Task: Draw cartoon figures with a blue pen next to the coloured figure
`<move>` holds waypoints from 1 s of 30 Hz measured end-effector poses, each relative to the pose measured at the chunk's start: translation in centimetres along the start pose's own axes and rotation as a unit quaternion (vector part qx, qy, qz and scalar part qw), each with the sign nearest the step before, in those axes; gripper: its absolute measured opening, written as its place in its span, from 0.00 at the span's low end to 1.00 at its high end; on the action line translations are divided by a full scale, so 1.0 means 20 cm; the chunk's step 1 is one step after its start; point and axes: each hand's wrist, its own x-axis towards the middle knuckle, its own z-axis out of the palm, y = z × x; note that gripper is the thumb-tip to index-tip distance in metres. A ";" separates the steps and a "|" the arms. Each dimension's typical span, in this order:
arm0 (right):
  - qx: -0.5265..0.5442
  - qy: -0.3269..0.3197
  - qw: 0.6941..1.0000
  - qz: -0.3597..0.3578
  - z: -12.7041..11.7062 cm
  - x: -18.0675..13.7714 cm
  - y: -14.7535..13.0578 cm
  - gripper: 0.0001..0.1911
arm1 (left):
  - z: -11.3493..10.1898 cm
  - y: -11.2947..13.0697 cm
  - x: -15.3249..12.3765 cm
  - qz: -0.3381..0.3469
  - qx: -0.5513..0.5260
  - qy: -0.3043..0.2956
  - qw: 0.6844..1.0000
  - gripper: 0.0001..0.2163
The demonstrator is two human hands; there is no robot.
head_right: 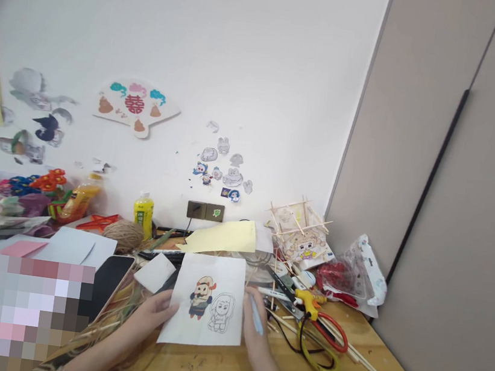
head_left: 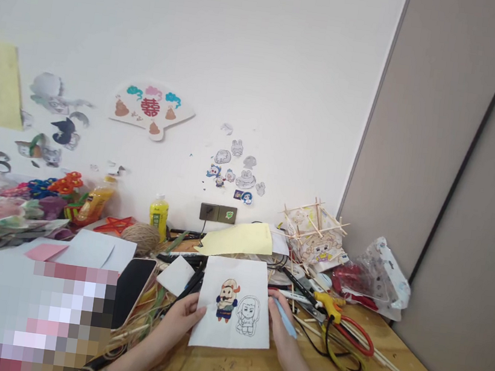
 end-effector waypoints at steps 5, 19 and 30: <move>-0.035 -0.004 0.999 -0.013 0.01 -0.02 -0.07 0.17 | 0.00 0.00 -0.01 0.002 0.003 -0.022 1.000 0.27; 0.029 -0.063 0.995 0.065 0.04 -0.06 -0.13 0.12 | 0.00 0.00 -0.03 -0.019 -0.131 0.038 0.991 0.22; -0.012 -0.082 0.995 0.063 0.03 -0.04 -0.06 0.14 | -0.03 0.00 -0.01 -0.019 0.147 0.130 0.980 0.18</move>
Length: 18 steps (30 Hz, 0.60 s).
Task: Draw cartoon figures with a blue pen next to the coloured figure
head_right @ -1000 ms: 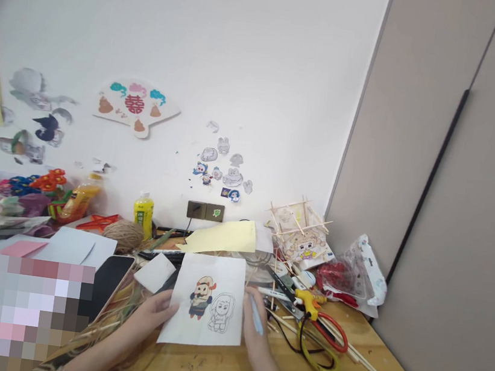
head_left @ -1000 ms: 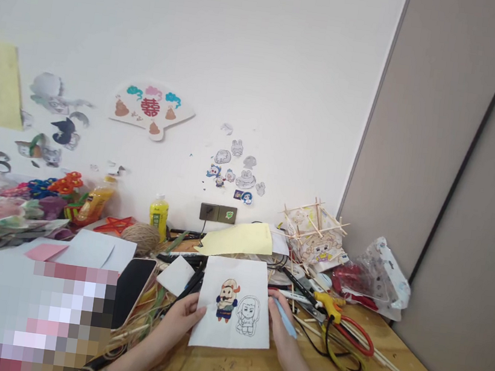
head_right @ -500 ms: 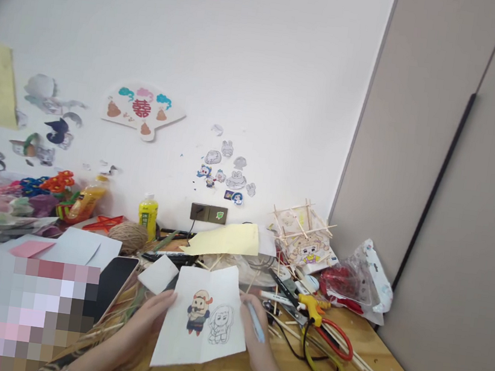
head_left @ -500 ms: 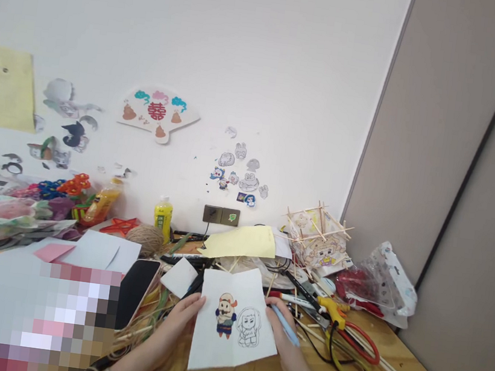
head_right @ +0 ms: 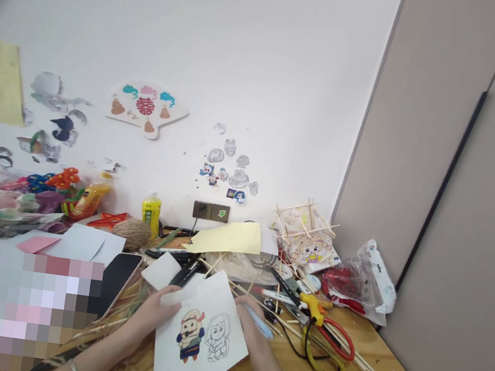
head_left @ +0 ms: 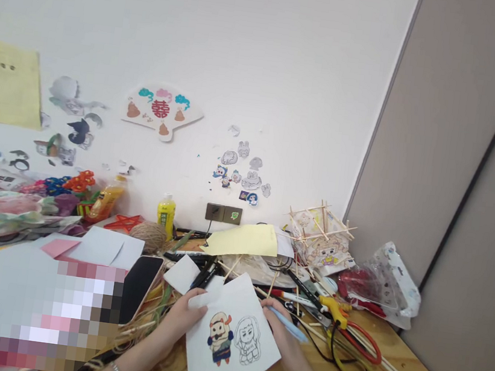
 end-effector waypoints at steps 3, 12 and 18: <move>-0.001 -0.003 1.000 -0.003 0.00 -0.01 -0.01 0.17 | -0.01 0.00 0.01 0.016 0.006 0.021 1.000 0.20; -0.011 -0.020 1.000 -0.013 0.00 -0.02 0.01 0.17 | -0.02 0.02 -0.01 0.017 -0.104 -0.005 0.994 0.27; -0.008 0.040 0.999 -0.025 0.01 -0.01 -0.05 0.20 | 0.00 0.00 -0.01 -0.004 -0.160 -0.103 0.982 0.28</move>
